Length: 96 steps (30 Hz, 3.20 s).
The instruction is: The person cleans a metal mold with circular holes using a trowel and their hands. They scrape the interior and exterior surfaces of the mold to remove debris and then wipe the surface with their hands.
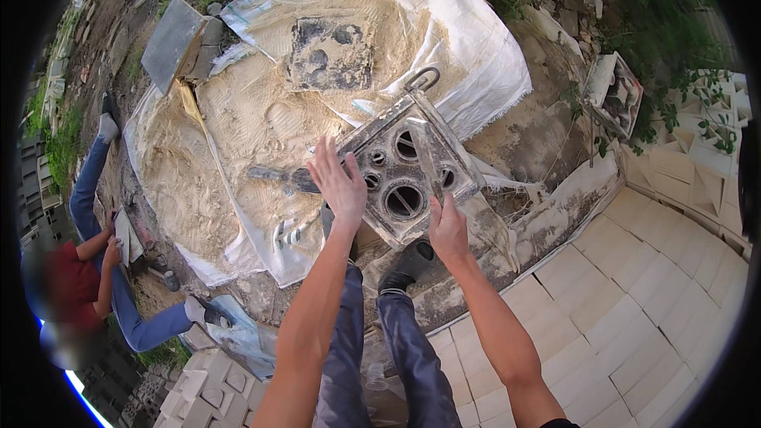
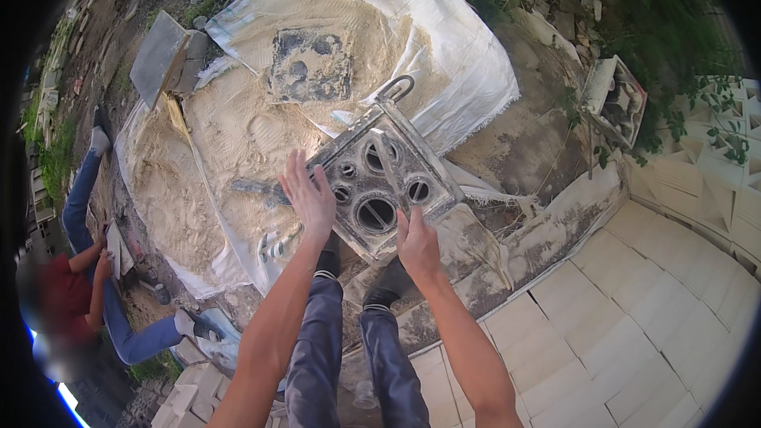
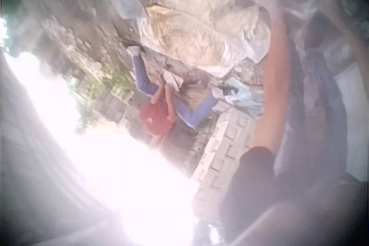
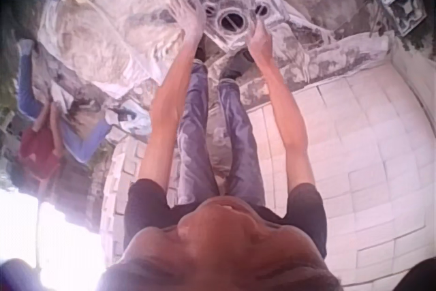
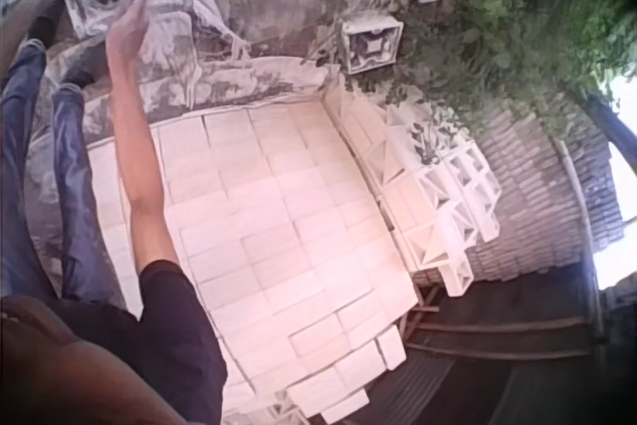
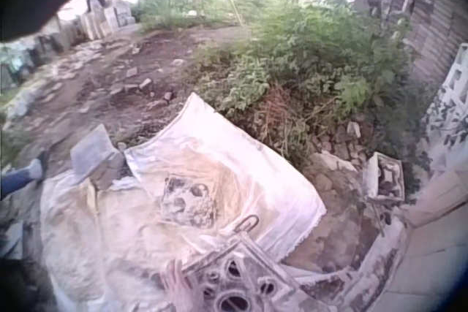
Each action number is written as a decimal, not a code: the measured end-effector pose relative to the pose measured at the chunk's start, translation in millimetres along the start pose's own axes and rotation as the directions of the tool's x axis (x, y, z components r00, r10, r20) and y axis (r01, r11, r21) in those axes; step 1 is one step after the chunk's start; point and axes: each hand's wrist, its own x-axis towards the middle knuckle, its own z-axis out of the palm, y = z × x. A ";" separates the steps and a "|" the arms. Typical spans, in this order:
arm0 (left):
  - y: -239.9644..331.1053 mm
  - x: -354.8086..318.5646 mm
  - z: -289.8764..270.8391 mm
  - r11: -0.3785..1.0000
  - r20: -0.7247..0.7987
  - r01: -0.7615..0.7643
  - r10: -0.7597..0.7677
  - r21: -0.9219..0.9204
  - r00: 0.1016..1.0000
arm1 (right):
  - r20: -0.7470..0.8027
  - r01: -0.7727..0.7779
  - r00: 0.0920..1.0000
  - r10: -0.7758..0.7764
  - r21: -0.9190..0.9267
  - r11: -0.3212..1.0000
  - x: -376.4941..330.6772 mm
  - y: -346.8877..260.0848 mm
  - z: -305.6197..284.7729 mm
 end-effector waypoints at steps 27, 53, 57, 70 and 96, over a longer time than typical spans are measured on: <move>-57.0 -6.0 -12.7 0.516 0.385 0.620 -0.495 -0.591 0.779 | 0.235 0.020 0.972 0.001 -0.087 0.996 -0.4 -32.4 28.2; -52.4 -20.8 -35.0 0.380 0.741 0.787 -0.297 -0.487 0.602 | 0.094 0.021 0.995 -0.015 -0.070 0.997 -133.8 25.1 87.8; -52.1 -22.3 -31.5 0.386 0.732 0.772 -0.282 -0.506 0.621 | 0.127 -0.008 0.992 0.017 -0.069 0.998 -135.8 32.5 80.8; -53.9 -26.3 -32.0 0.413 0.696 0.741 -0.287 -0.530 0.658 | -0.078 -0.021 0.997 0.010 -0.152 0.988 -124.6 87.0 9.8; -52.7 -27.8 -29.4 0.374 0.720 0.763 -0.279 -0.528 0.635 | 0.078 0.023 0.997 -0.011 -0.157 0.987 -80.6 62.1 6.9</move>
